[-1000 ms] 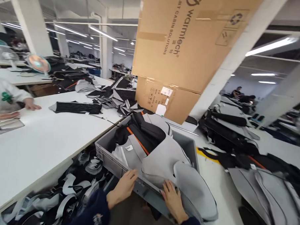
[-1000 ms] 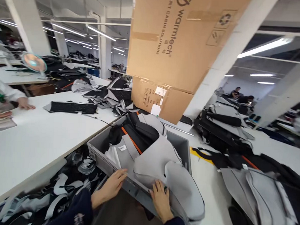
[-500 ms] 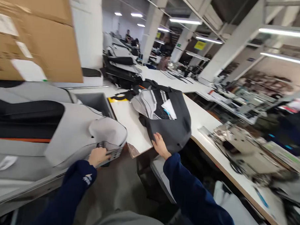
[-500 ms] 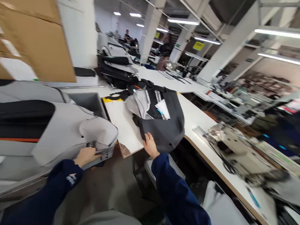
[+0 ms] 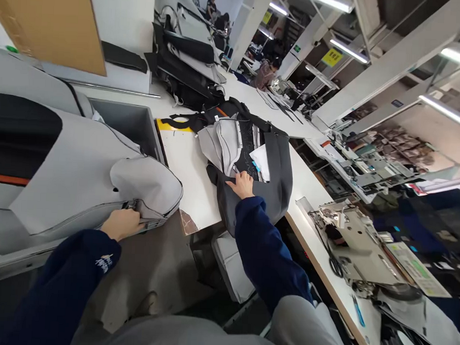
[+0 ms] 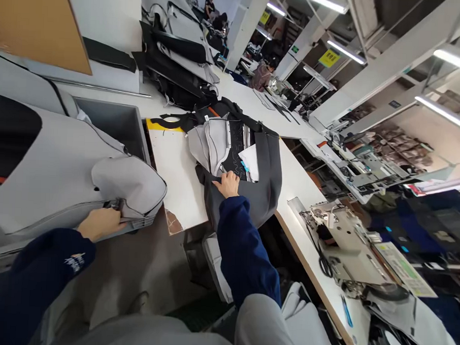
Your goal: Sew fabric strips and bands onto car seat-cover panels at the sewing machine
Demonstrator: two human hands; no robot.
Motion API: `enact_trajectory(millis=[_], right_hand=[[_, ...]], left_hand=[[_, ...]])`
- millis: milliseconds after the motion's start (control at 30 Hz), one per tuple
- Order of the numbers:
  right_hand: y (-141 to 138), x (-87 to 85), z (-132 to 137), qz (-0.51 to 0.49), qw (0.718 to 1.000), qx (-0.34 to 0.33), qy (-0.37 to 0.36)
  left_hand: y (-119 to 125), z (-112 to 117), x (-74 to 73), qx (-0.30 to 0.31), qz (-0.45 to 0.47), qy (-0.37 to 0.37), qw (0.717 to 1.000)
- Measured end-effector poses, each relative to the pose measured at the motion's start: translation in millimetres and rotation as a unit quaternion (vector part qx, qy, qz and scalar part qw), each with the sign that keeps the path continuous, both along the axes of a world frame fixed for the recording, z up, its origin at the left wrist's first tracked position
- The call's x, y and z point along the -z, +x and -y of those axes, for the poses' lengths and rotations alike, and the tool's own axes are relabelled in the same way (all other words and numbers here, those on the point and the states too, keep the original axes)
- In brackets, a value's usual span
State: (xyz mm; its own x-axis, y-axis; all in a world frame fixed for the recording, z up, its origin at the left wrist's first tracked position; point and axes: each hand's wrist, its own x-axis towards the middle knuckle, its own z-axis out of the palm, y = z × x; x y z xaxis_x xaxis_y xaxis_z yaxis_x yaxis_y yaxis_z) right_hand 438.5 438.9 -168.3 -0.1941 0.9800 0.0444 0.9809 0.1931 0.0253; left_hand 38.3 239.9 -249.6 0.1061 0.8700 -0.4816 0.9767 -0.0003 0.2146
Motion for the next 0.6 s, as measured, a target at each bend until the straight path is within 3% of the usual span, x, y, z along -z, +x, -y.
enact_trajectory(millis=[100, 167, 267, 367, 467, 533, 567, 600], right_hand=[[-4.4, -15.4, 2.8, -0.023, 0.999, 0.000, -0.025], [-6.1, -21.6, 22.8, -0.053, 0.998, 0.006, -0.028], [-14.2, -21.0, 74.5, -0.125, 0.991, 0.051, -0.021], [-32.7, -14.9, 136.3, -0.238, 0.964, 0.115, -0.014], [-60.0, -17.6, 188.9, -0.401, 0.900, 0.171, 0.022], [-80.9, -28.0, 215.3, -0.524, 0.824, 0.204, 0.063], [-92.0, -35.0, 226.9, -0.582, 0.779, 0.219, 0.083], [-103.6, -42.4, 238.2, -0.635, 0.731, 0.230, 0.097]], left_hand=[[-3.5, 0.6, -3.8, 0.030, -0.025, 0.010, 0.999], [-5.3, 2.2, -6.1, 0.027, -0.020, 0.015, 0.999], [-6.8, 6.8, -8.4, 0.021, -0.003, 0.029, 0.999], [-8.8, 15.2, -8.8, 0.017, 0.013, 0.050, 0.999], [-10.0, 29.4, -12.9, 0.007, 0.026, 0.076, 0.997], [-7.2, 45.8, -27.9, -0.038, 0.100, 0.164, 0.981], [-4.3, 57.7, -41.7, -0.070, 0.170, 0.231, 0.955], [-0.5, 73.1, -59.9, -0.100, 0.260, 0.303, 0.911]])
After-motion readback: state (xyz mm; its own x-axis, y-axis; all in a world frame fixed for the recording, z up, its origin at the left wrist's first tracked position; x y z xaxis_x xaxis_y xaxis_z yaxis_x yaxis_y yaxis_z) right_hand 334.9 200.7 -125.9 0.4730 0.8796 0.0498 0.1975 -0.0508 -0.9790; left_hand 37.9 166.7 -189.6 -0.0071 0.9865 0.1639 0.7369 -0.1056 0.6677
